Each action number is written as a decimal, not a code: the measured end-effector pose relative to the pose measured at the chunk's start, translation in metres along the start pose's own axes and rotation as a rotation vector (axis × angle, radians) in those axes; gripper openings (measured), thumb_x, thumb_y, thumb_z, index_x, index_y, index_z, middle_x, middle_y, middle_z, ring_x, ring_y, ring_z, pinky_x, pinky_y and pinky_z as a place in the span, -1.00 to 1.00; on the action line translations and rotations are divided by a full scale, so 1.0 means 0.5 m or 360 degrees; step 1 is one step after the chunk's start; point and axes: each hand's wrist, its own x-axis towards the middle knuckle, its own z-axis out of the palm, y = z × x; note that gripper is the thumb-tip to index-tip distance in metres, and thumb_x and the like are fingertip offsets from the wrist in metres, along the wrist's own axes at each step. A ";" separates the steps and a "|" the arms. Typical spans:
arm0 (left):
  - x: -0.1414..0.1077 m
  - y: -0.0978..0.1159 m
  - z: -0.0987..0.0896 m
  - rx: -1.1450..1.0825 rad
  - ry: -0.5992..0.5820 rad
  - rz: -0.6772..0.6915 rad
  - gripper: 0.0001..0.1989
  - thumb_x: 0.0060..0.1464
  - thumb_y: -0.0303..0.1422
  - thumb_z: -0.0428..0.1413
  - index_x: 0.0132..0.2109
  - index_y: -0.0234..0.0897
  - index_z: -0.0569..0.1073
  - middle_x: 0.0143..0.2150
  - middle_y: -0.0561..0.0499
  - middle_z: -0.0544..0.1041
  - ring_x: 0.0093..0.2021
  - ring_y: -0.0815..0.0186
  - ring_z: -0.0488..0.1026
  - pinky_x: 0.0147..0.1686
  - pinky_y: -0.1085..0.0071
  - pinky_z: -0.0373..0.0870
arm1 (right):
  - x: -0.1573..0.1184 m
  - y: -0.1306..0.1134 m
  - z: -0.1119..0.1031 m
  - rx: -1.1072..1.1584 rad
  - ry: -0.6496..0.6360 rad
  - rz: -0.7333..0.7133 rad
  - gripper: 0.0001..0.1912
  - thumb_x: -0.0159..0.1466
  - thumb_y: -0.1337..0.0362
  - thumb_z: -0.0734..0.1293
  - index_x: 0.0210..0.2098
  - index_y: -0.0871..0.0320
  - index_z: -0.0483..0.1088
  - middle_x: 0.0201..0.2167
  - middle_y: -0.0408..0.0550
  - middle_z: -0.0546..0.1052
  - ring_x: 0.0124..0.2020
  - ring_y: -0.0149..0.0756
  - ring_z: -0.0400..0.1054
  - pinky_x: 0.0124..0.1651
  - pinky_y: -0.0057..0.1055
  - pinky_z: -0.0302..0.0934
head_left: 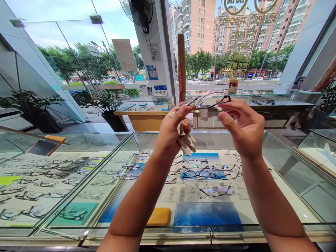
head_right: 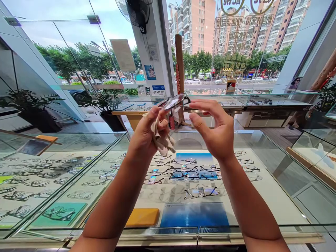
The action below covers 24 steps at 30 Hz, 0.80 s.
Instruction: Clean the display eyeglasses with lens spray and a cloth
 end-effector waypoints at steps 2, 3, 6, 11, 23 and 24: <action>-0.003 0.003 0.003 -0.0046 -0.0092 -0.0244 -0.56 -0.02 -0.15 0.48 -0.08 -0.26 0.58 -0.08 0.00 0.66 -0.56 0.62 0.22 -0.62 0.55 0.16 | -0.001 -0.005 0.008 -0.0087 -0.0039 -0.0123 -0.82 0.38 0.23 0.51 -0.02 -0.10 0.64 0.07 -0.14 0.66 0.15 -0.10 0.54 0.28 0.00 0.40; -0.005 0.003 0.005 -0.0057 -0.0130 -0.0350 -0.57 -0.04 -0.17 0.48 -0.09 -0.27 0.58 -0.12 0.01 0.65 -0.56 0.61 0.22 -0.63 0.56 0.15 | -0.002 -0.009 0.011 -0.0121 -0.0052 -0.0173 -0.81 0.37 0.23 0.52 -0.03 -0.10 0.64 0.09 -0.14 0.66 0.17 -0.08 0.54 0.31 0.05 0.37; -0.010 0.004 0.009 -0.0074 -0.0194 -0.0568 -0.57 -0.11 -0.20 0.49 -0.13 -0.29 0.57 -0.23 0.04 0.61 -0.56 0.59 0.23 -0.62 0.57 0.15 | -0.003 -0.018 0.012 -0.0207 -0.0091 -0.0278 -0.83 0.37 0.25 0.52 -0.05 -0.10 0.65 0.13 -0.14 0.66 0.16 -0.03 0.54 0.32 0.13 0.36; -0.013 0.001 0.012 -0.0059 -0.0253 -0.0764 -0.54 -0.17 -0.14 0.50 -0.22 -0.30 0.54 -0.48 0.14 0.41 -0.58 0.56 0.15 -0.61 0.56 0.08 | -0.003 -0.020 0.013 -0.0201 -0.0090 -0.0383 -0.80 0.36 0.31 0.52 -0.05 -0.10 0.66 0.08 -0.14 0.70 0.11 -0.04 0.58 0.26 0.12 0.41; -0.009 0.029 -0.020 0.1026 -0.0188 0.0023 -0.70 0.11 -0.09 0.36 -0.20 -0.20 0.53 -0.39 0.06 0.51 -0.49 0.41 0.29 -0.53 0.48 0.16 | -0.010 -0.059 -0.025 -0.0350 0.0071 -0.0298 -0.92 0.43 0.22 0.47 -0.09 -0.05 0.64 -0.07 -0.14 0.68 0.03 -0.11 0.60 0.21 0.00 0.46; -0.008 0.040 -0.025 0.1163 -0.0140 0.0189 -0.77 0.11 -0.18 0.35 -0.25 -0.20 0.52 -0.40 0.08 0.51 -0.48 0.41 0.28 -0.52 0.47 0.15 | -0.009 -0.065 -0.038 -0.0415 0.0044 -0.0248 -0.92 0.45 0.19 0.46 -0.09 -0.05 0.63 -0.07 -0.13 0.68 0.04 -0.11 0.59 0.23 0.00 0.44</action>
